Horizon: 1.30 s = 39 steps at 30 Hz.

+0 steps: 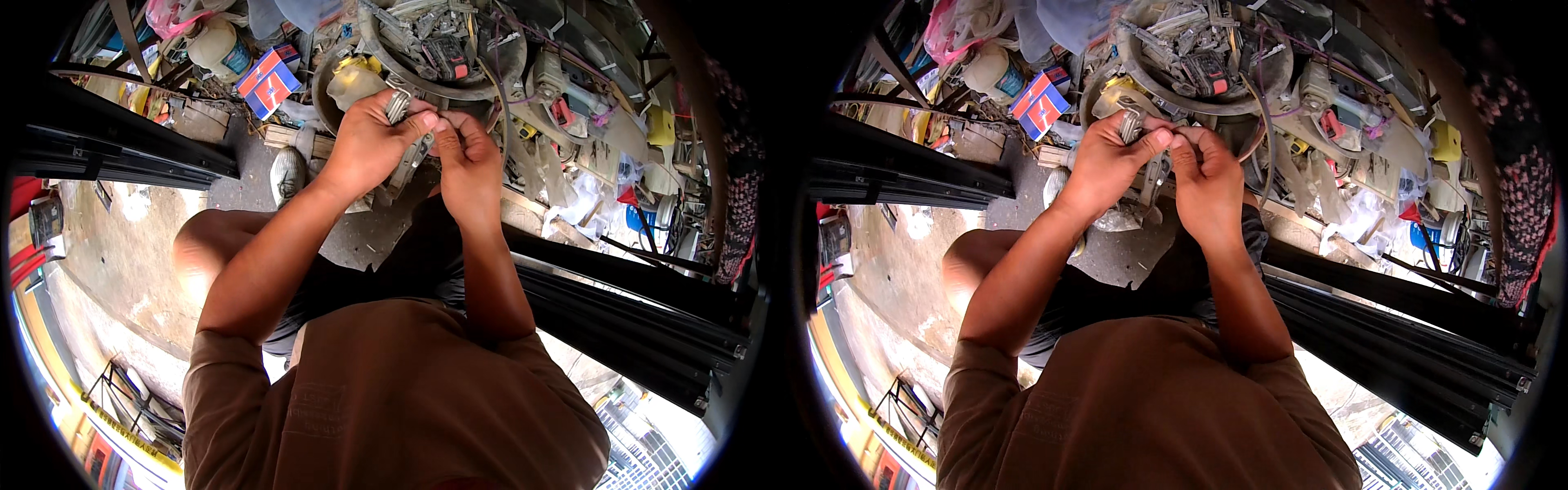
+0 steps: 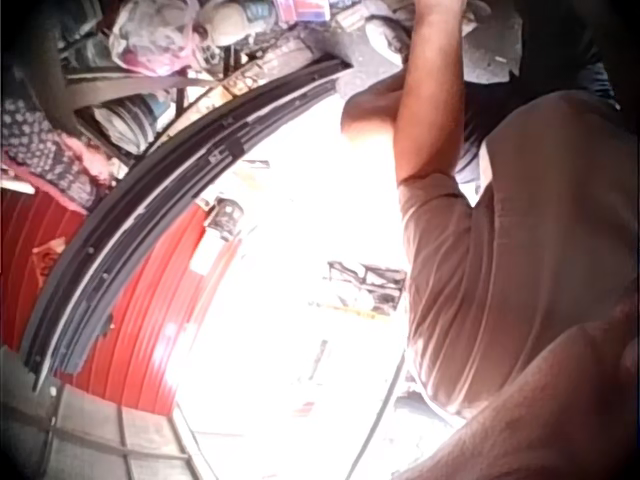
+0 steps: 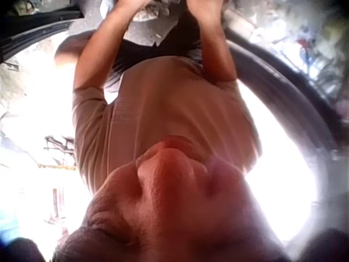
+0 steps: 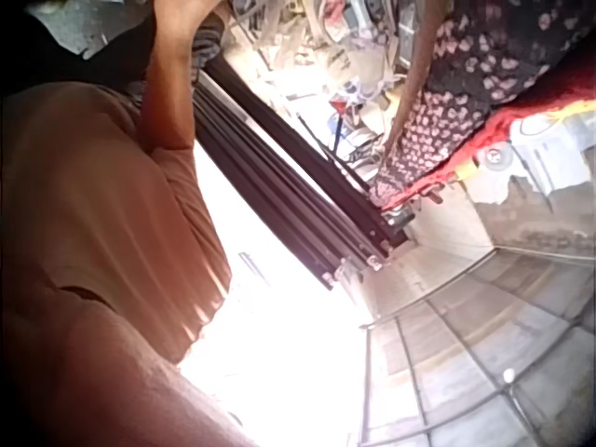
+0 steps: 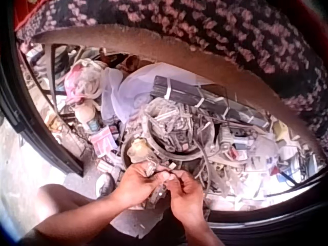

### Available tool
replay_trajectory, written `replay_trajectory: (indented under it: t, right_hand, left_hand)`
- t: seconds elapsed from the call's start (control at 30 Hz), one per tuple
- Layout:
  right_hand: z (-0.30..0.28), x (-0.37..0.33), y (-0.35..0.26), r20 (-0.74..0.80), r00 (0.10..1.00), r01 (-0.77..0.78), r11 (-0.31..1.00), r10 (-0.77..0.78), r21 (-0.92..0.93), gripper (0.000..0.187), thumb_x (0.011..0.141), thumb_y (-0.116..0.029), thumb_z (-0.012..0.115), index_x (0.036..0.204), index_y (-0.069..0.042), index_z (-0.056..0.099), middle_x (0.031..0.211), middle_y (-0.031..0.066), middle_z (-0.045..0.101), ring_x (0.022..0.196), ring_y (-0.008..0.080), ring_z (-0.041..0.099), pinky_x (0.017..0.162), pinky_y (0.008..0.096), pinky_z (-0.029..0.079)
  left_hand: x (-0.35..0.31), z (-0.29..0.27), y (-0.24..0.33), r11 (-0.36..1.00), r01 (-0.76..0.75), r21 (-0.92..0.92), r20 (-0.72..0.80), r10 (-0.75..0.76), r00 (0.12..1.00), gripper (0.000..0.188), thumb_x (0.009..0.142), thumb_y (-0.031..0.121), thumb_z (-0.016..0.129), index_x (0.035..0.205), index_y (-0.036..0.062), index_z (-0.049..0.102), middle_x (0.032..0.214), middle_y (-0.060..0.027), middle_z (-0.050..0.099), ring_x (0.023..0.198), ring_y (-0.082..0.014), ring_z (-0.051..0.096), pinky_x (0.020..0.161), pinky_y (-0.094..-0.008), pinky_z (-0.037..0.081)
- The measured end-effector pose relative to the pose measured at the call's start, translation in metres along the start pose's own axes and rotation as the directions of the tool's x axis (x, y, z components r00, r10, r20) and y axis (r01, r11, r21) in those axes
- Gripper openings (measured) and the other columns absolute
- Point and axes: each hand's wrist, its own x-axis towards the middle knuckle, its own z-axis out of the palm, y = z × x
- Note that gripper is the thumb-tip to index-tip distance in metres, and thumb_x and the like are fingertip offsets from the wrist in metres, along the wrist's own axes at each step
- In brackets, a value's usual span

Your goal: The person picks up metal hinge components from a bin and fits them together by hand while sitting in a cluttered storage area.

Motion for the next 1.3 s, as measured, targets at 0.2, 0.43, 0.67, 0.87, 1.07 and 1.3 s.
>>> replay_trajectory:
  t: [0.2, 0.43, 0.67, 0.87, 1.07, 1.3]
  right_hand:
    - [0.008, 0.005, 0.002, -0.013, 0.996, 0.086, 0.991, -0.088, -0.100, 0.019, 0.103, -0.015, 0.063, 0.104, 0.003, 0.069, 0.086, 0.0130, 0.072, 0.075, 0.0187, 0.065, 0.074, 0.0338, 0.052]
    - [0.020, 0.001, -0.007, -0.079, 0.992, 0.088, 0.982, -0.102, -0.166, 0.019, 0.103, -0.014, 0.063, 0.101, 0.004, 0.067, 0.084, 0.0172, 0.071, 0.074, 0.0242, 0.066, 0.074, 0.0369, 0.053]
    - [0.028, 0.002, -0.009, -0.183, 0.958, 0.199, 0.972, -0.220, -0.129, 0.019, 0.107, -0.016, 0.062, 0.102, 0.002, 0.068, 0.077, -0.0028, 0.060, 0.069, 0.0061, 0.047, 0.064, 0.0256, 0.042]
    - [0.024, -0.002, -0.014, -0.224, 0.949, 0.200, 0.973, -0.221, -0.113, 0.019, 0.107, -0.015, 0.062, 0.099, 0.001, 0.067, 0.078, -0.0035, 0.060, 0.070, 0.0037, 0.047, 0.064, 0.0222, 0.041]
    - [0.019, -0.004, -0.018, -0.233, 0.955, 0.194, 0.981, -0.186, 0.014, 0.015, 0.106, -0.012, 0.063, 0.101, 0.002, 0.066, 0.080, 0.0012, 0.065, 0.072, 0.0066, 0.052, 0.066, 0.0260, 0.046]
    - [0.005, -0.007, -0.031, 0.004, 1.000, 0.019, 0.935, -0.022, 0.355, 0.030, 0.109, -0.027, 0.061, 0.114, 0.002, 0.066, 0.105, 0.0080, 0.071, 0.087, 0.0146, 0.067, 0.083, 0.0302, 0.056]
  left_hand:
    - [0.001, -0.001, -0.008, 0.990, 0.104, -0.099, -0.085, -0.112, 0.990, 0.012, 0.101, 0.014, 0.073, 0.102, 0.0020, 0.072, 0.092, 0.0008, 0.072, 0.084, -0.0074, 0.060, 0.080, -0.0270, 0.051]
    - [0.000, 0.003, 0.002, 0.978, 0.118, -0.173, -0.172, -0.148, 0.974, 0.017, 0.101, 0.016, 0.071, 0.102, -0.0012, 0.071, 0.086, -0.0003, 0.070, 0.079, -0.0077, 0.056, 0.073, -0.0279, 0.049]
    - [0.004, 0.003, 0.011, 0.982, 0.084, -0.169, -0.193, -0.116, 0.974, 0.020, 0.102, 0.018, 0.070, 0.102, -0.0017, 0.071, 0.085, 0.0000, 0.069, 0.077, -0.0081, 0.053, 0.072, -0.0295, 0.048]
    - [0.008, 0.001, 0.018, 0.973, 0.111, -0.203, -0.225, -0.156, 0.962, 0.019, 0.103, 0.018, 0.070, 0.100, -0.0012, 0.070, 0.085, 0.0000, 0.068, 0.077, -0.0083, 0.053, 0.073, -0.0288, 0.048]
    - [0.010, -0.008, 0.035, 0.940, 0.138, -0.311, -0.184, -0.202, 0.962, 0.018, 0.102, 0.020, 0.071, 0.103, 0.0017, 0.072, 0.090, 0.0000, 0.071, 0.080, -0.0084, 0.058, 0.075, -0.0285, 0.050]
    - [0.004, -0.027, 0.045, 0.912, 0.257, -0.320, -0.102, -0.303, 0.947, 0.019, 0.099, 0.028, 0.076, 0.098, 0.0088, 0.073, 0.085, 0.0034, 0.068, 0.075, -0.0065, 0.055, 0.070, -0.0250, 0.044]
